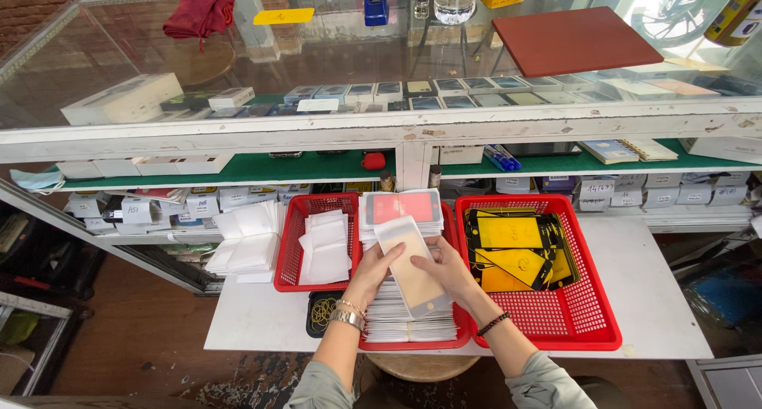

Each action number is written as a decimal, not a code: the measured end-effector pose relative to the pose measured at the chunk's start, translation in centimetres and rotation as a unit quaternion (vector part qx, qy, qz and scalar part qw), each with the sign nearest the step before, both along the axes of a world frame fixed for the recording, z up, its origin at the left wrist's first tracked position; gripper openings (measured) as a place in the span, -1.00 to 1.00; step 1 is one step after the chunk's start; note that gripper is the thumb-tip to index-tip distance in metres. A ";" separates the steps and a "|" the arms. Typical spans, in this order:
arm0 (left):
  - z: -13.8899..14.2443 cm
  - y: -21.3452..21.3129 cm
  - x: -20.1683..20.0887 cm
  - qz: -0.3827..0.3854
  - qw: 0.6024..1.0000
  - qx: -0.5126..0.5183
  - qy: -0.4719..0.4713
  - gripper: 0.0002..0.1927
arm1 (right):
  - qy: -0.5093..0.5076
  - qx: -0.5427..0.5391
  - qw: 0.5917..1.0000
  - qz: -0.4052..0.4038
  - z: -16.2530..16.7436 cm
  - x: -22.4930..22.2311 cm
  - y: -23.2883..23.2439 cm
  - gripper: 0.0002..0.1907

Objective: The person sits at a shop counter and sorts tempered glass screen protectors. They pick up protectors with orange and yellow backing films one at a time, place them into white paper sleeves, and stack the sleeved protectors into red plastic baskets, working through the pile.

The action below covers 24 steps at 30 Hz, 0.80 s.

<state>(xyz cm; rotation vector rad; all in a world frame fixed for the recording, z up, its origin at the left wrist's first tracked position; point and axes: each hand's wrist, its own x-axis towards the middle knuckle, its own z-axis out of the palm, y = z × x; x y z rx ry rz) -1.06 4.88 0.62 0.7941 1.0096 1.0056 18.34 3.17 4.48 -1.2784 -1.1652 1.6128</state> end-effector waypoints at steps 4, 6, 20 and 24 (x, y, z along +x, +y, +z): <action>1.4 2.1 0.5 0.034 0.992 0.015 -0.117 -0.58 | -0.077 0.000 0.994 0.075 0.8 0.8 -0.7 -0.57; 1.8 2.6 1.0 0.070 0.988 0.033 -0.133 -0.61 | -0.038 -0.026 0.995 0.087 0.7 0.9 -1.0 -0.61; 5.2 1.9 1.6 -0.195 0.958 0.105 0.180 -0.63 | -0.128 0.248 0.960 -0.022 4.6 5.4 4.0 -0.76; 6.6 1.3 2.5 -0.236 0.945 0.111 0.200 -0.61 | -0.206 0.214 0.952 0.075 5.8 6.6 4.5 -0.80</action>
